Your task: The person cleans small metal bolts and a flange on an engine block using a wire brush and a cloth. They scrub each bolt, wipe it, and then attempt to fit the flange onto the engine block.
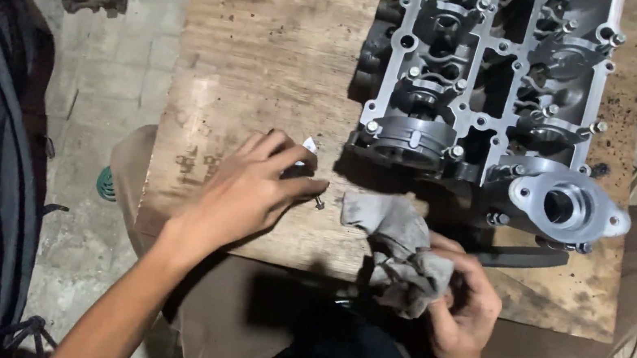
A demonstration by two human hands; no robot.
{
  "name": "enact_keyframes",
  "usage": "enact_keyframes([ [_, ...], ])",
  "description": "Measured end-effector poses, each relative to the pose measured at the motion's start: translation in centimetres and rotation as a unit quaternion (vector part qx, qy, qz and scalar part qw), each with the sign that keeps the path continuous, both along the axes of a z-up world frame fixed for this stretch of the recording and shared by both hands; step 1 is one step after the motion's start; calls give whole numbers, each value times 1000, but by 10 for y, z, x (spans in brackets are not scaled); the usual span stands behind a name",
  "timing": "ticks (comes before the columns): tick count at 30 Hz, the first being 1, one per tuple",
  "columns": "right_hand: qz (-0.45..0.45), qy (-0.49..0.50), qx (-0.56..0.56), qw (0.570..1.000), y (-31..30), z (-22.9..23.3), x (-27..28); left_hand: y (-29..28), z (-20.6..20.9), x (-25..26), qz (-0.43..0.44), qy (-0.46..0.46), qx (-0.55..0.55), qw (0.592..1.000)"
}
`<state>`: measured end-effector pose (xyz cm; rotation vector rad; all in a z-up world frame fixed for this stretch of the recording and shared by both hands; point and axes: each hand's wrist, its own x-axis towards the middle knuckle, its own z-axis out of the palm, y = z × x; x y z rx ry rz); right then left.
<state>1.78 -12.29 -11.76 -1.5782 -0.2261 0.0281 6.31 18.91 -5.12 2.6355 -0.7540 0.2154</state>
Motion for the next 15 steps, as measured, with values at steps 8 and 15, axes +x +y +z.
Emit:
enact_keyframes([
  [8,-41,46,-29,998,5,16,-8,-10,-26,-13,2,-49,-59,997],
  [15,88,-105,-100,985,48,86,8,-69,0,-72,106,45,-356,927],
])
